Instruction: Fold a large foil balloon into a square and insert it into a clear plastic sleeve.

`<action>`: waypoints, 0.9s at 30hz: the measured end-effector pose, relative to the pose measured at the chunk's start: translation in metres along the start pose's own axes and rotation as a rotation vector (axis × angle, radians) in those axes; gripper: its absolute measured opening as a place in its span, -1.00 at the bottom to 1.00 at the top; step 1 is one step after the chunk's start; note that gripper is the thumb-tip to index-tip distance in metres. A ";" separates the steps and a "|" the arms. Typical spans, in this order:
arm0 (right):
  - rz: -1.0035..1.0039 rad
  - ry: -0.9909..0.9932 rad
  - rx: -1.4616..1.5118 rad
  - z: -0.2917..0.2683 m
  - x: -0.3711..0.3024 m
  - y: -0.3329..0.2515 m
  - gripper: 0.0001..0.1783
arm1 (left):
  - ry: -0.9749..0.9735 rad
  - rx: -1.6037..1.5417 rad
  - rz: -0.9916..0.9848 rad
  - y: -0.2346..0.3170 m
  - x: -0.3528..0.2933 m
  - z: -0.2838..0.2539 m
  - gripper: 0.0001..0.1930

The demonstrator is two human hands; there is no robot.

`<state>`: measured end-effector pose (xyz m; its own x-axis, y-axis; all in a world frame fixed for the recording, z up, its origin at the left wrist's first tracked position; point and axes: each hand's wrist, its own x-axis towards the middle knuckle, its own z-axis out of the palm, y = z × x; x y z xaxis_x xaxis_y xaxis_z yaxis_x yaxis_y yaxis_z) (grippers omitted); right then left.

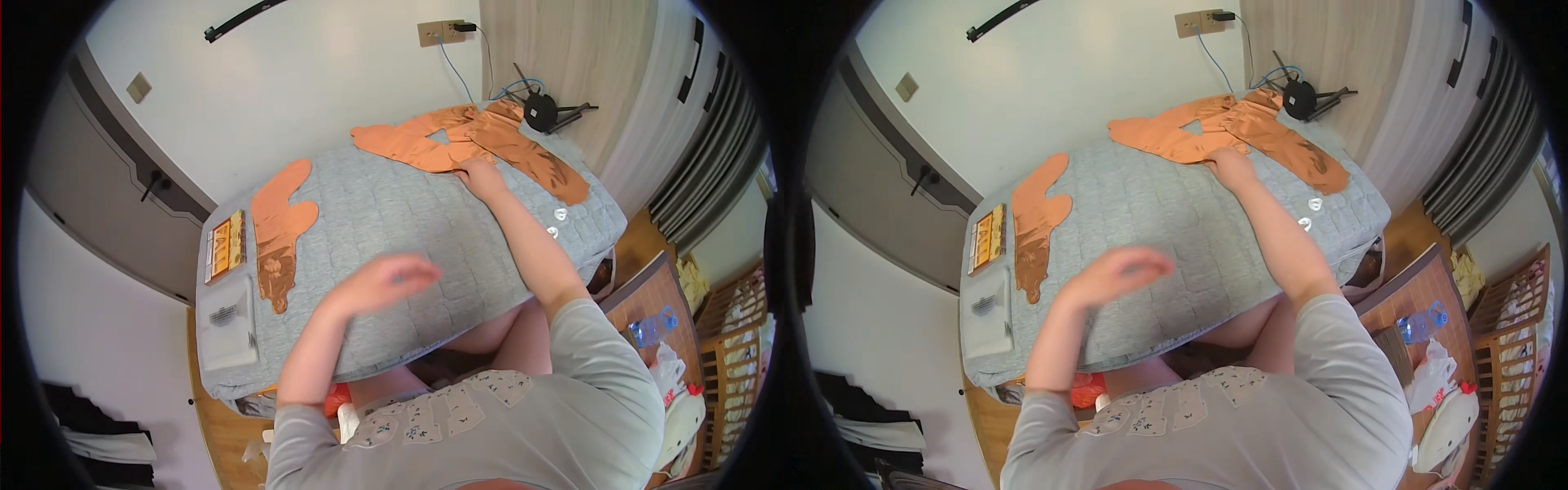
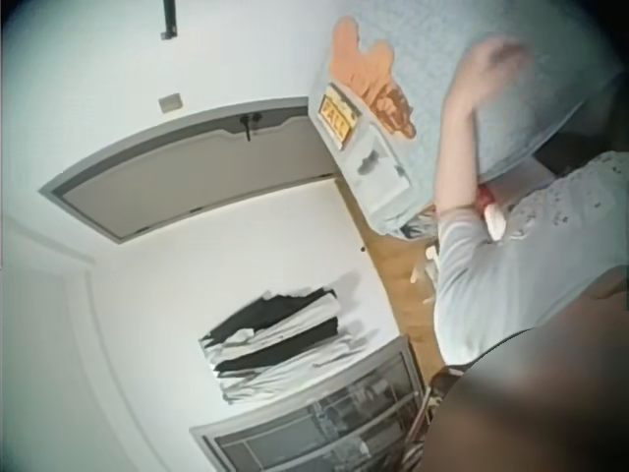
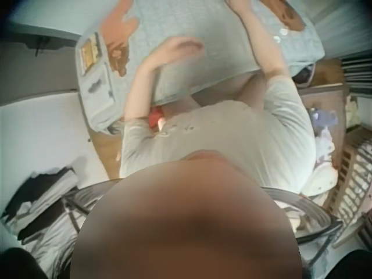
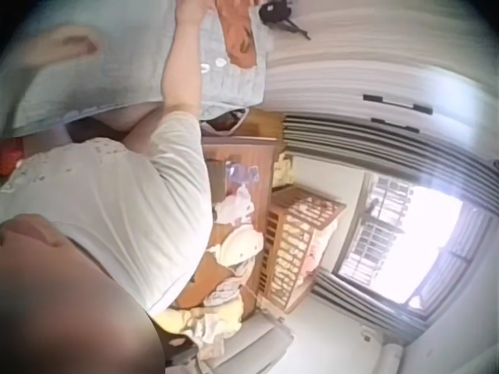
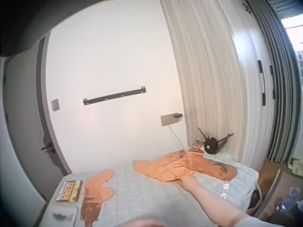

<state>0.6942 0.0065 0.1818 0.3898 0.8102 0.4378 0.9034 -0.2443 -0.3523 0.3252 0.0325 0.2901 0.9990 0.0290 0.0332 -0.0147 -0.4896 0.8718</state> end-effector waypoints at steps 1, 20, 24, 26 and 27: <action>-0.009 0.048 0.045 0.004 -0.002 0.000 -0.77 | 0.043 -0.024 -0.027 -0.013 0.027 -0.006 -0.72; 0.203 -0.011 0.348 0.010 0.009 0.002 -0.76 | 0.640 0.768 -0.020 -0.161 0.201 -0.004 -0.25; 0.304 0.078 0.553 0.012 0.019 0.053 -0.70 | 0.637 0.747 0.064 -0.148 0.223 0.007 -0.26; 0.447 0.099 0.843 0.023 0.029 0.011 -0.75 | 0.645 0.688 -0.025 -0.166 0.204 -0.002 -0.27; 0.451 0.104 0.830 0.018 0.036 0.018 -0.75 | 0.644 0.678 -0.015 -0.163 0.208 0.001 -0.27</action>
<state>0.7214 0.0403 0.1763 0.7208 0.6708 0.1746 0.2643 -0.0331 -0.9639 0.5353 0.1179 0.1543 0.7804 0.4175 0.4654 0.2280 -0.8832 0.4099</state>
